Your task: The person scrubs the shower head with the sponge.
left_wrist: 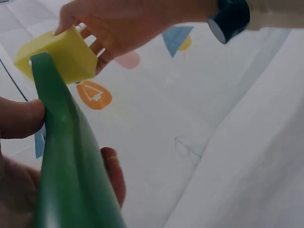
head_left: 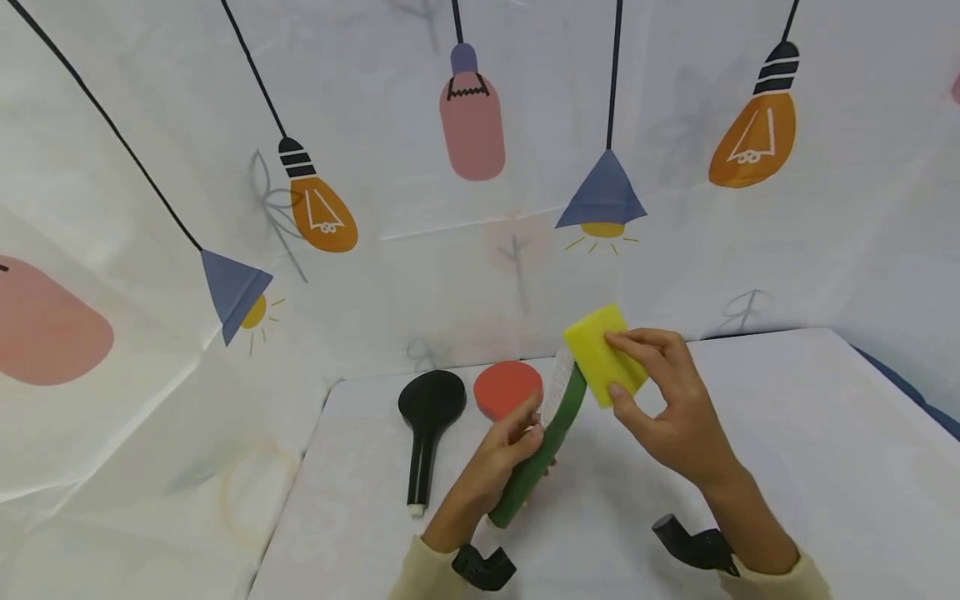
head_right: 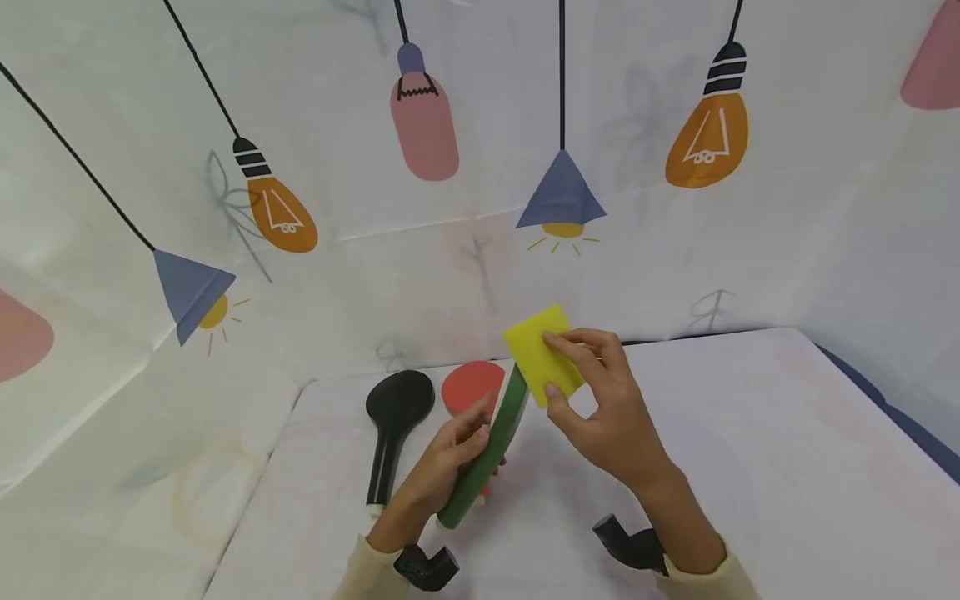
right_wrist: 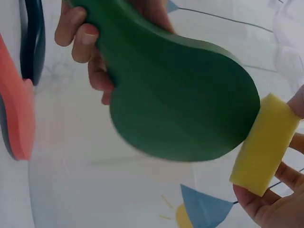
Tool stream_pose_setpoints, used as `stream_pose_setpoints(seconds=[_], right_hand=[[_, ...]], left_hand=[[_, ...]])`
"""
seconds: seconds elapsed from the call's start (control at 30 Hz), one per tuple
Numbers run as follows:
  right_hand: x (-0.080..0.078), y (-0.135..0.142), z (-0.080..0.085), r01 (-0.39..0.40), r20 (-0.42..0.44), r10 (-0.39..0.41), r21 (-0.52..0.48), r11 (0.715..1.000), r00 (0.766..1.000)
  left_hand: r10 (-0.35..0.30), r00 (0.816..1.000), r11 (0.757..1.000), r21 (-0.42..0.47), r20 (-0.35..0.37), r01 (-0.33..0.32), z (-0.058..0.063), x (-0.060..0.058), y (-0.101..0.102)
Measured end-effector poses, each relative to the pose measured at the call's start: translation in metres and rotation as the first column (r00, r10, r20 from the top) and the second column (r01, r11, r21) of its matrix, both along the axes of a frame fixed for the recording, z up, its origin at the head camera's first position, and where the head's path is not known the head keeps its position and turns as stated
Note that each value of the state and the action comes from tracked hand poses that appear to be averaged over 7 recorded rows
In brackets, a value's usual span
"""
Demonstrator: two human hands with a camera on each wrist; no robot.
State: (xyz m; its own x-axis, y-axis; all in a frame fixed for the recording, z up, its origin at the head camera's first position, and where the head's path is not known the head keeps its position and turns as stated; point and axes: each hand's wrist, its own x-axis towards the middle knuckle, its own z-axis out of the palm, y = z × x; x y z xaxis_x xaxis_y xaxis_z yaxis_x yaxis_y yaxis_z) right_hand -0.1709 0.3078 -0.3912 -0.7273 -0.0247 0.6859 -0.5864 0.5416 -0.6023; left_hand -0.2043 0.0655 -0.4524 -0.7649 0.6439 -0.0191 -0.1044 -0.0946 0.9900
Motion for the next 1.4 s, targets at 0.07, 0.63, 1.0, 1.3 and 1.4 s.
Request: stream_pose_setpoints(seconds=[0.07,0.63,1.0,1.3,1.4], right_hand=[[-0.002,-0.003,-0.001,-0.011,-0.039,0.010,-0.009,1.000,0.999],[-0.007,-0.039,-0.011,0.048,-0.365,-0.027,0.048,0.998,0.931],[-0.005,-0.062,-0.018,-0.134,-0.389,0.198,0.186,0.973,0.900],[0.008,-0.059,-0.017,-0.411,-0.002,0.426,0.254,0.875,0.905],[0.012,-0.053,-0.015,-0.502,0.109,0.491,0.245,0.829,0.864]], left_hand=[[0.034,0.998,0.999,0.036,0.044,-0.035,0.000,0.000,-0.001],[-0.009,0.957,0.923,0.370,0.291,-0.104,0.020,0.010,-0.004],[0.091,0.918,0.792,0.531,0.385,-0.301,0.034,0.009,-0.007],[0.151,0.912,0.756,0.550,0.382,-0.356,0.037,0.003,-0.014],[0.149,0.909,0.752,0.553,0.388,-0.359,0.037,0.003,-0.017]])
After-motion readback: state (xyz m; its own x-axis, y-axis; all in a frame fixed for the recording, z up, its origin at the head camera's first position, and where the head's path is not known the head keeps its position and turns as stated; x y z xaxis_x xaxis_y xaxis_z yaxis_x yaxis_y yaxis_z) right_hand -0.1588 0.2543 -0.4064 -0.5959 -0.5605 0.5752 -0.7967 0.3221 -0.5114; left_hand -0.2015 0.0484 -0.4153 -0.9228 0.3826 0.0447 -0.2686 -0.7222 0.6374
